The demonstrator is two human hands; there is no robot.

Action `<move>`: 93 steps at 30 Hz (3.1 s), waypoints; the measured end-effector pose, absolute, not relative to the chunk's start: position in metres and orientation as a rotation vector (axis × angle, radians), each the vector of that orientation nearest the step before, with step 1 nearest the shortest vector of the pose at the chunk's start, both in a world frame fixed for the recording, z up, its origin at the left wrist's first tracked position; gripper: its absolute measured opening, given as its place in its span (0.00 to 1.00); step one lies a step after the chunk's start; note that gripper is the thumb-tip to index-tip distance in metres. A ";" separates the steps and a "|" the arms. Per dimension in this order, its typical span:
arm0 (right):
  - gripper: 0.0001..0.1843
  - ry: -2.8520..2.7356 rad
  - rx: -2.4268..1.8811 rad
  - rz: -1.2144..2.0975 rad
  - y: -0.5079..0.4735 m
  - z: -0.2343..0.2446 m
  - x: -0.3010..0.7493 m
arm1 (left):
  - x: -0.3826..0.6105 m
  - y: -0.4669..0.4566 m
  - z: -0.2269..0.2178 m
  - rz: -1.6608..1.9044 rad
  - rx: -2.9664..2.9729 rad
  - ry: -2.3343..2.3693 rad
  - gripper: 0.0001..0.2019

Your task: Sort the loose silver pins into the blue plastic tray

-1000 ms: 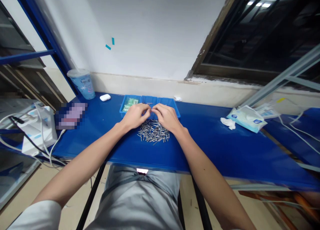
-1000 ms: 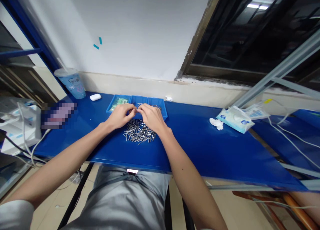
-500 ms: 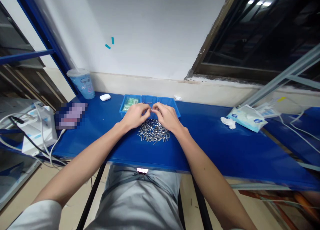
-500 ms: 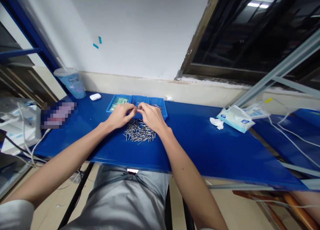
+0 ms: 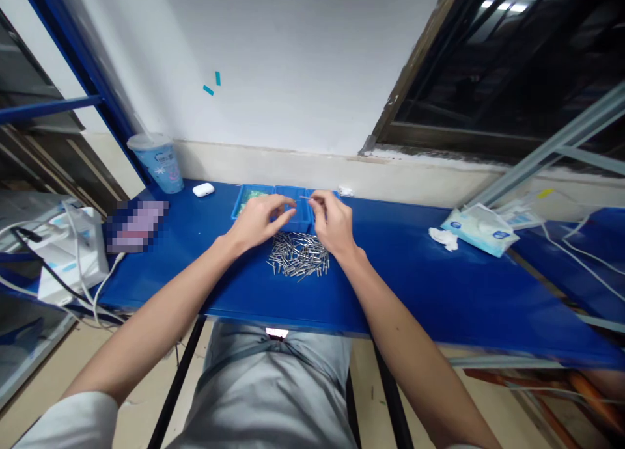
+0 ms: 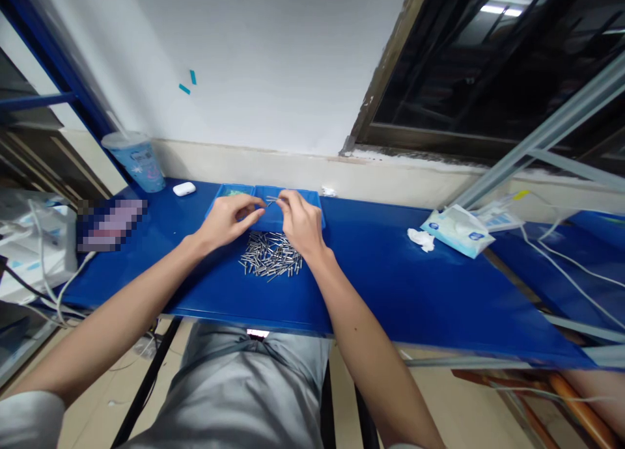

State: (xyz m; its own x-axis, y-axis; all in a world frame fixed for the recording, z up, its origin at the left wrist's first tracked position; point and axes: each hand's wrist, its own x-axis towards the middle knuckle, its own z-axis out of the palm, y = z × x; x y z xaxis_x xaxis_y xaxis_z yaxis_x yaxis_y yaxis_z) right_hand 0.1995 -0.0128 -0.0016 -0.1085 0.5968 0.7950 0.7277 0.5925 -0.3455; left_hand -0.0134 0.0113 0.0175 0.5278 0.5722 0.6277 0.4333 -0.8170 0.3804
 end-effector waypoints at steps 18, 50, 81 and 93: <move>0.13 -1.939 -1.263 -0.073 -0.013 0.001 0.197 | -0.024 0.005 0.011 0.249 2.719 0.786 0.08; 0.09 -2.257 -1.066 0.053 -0.020 0.001 0.192 | -0.012 -0.007 0.014 0.832 2.416 0.889 0.02; 0.18 -2.365 -1.231 -0.168 -0.013 0.021 0.197 | -0.012 0.000 0.006 0.920 2.445 1.012 0.14; 0.21 -2.163 -1.170 -0.036 -0.028 -0.009 0.196 | -0.013 -0.001 0.006 0.837 2.517 0.876 0.15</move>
